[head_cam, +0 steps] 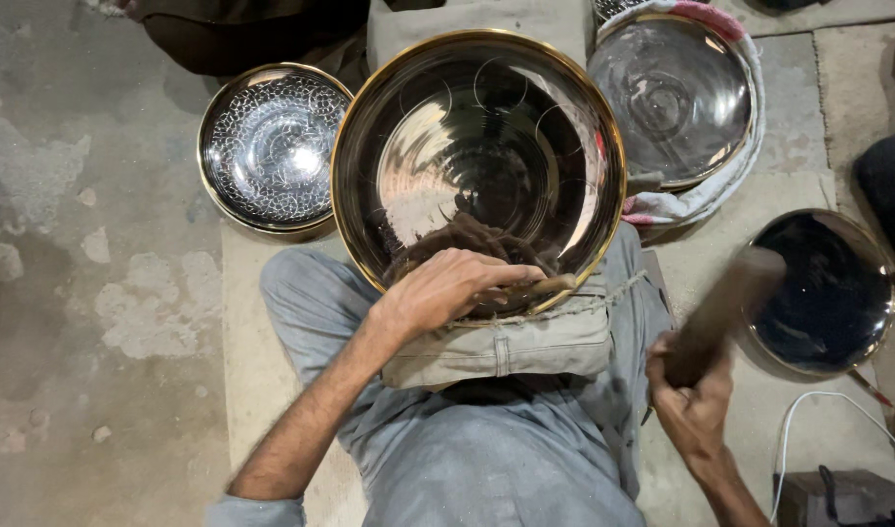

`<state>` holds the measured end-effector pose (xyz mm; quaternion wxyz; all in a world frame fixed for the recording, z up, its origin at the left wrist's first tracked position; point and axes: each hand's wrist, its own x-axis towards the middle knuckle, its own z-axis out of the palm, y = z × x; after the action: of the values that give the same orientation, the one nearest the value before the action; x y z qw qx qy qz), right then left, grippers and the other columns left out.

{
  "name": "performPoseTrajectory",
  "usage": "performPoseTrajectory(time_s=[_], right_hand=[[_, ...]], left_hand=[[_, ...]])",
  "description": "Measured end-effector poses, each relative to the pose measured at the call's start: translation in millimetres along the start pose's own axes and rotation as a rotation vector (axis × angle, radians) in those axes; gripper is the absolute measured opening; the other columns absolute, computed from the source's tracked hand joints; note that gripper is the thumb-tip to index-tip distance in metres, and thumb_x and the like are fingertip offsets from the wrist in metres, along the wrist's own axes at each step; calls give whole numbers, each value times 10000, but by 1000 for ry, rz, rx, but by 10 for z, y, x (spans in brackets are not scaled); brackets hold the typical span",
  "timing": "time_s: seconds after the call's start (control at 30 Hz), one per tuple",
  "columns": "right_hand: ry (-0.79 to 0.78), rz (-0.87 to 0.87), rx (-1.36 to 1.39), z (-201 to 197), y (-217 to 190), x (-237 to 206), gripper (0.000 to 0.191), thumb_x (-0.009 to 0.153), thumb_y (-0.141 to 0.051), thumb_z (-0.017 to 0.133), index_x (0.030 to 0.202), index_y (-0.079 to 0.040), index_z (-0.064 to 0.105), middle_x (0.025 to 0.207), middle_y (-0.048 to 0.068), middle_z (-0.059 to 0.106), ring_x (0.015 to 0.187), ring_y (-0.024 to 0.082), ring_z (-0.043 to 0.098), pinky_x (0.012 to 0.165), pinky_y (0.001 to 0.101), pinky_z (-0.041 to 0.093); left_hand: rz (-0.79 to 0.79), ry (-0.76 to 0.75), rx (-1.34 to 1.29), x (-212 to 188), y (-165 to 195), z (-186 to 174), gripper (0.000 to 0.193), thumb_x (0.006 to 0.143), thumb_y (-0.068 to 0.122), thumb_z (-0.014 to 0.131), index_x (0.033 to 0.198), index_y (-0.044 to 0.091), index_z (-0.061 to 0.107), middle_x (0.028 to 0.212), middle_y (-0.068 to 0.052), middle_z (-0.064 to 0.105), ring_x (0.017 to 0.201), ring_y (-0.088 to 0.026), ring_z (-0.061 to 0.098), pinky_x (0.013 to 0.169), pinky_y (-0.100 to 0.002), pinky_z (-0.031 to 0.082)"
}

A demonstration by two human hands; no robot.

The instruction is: The person sits on the floor and uses a wooden mallet to hammer a small metal punch against the interior surface of a large silver bowl. They repeatedly strike the punch to create a pattern of small indentations on the bowl's surface.

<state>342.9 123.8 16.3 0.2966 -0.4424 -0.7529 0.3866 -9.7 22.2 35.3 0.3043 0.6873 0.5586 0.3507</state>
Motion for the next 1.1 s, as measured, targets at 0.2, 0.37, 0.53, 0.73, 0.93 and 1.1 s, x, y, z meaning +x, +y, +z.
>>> performPoseTrajectory(time_s=[0.2,0.37,0.53,0.73,0.93,1.1], right_hand=[[43,-84,-98,39,-194,171,551,918,-85,697,1433,-133,507,1078,111,691,956,292,691,863,373,563],[-208,-207,-660,-131,-386,432,645,744,-58,740,1370,-158,620,1194,162,730,994,345,714,806,426,573],[-291,-310,-587,-125,-710,785,695,770,-136,763,1441,-202,592,1168,137,719,930,293,730,807,395,595],[-387,-535,-836,-47,-1313,1238,735,770,-202,810,1463,-304,585,1159,79,715,826,229,730,701,366,616],[-494,-571,-758,159,-1732,1598,662,864,-203,751,1485,-333,563,1154,6,727,773,159,708,624,310,606],[-469,-805,-1076,286,-1852,1732,531,850,-314,729,1360,-400,608,1115,-43,761,769,146,710,556,320,577]], left_hand=[[-64,93,-97,-94,102,-33,717,742,-64,633,1429,128,559,1146,-113,756,1022,-280,746,866,-388,584],[-149,309,-57,-201,166,104,580,861,-6,741,1400,101,558,1105,-156,755,995,-308,739,852,-401,576],[-447,651,-297,-253,247,365,517,938,72,720,1402,70,494,1062,-163,762,954,-236,780,760,-308,685],[-433,843,-282,-281,273,568,541,906,67,758,1375,25,492,996,-139,747,900,-217,777,728,-316,666],[-413,871,-248,-288,224,621,527,912,60,777,1364,39,508,940,-100,740,843,-175,766,680,-307,625],[-495,871,-279,-277,222,602,563,867,55,793,1355,40,512,931,-108,754,816,-180,773,626,-308,626]])
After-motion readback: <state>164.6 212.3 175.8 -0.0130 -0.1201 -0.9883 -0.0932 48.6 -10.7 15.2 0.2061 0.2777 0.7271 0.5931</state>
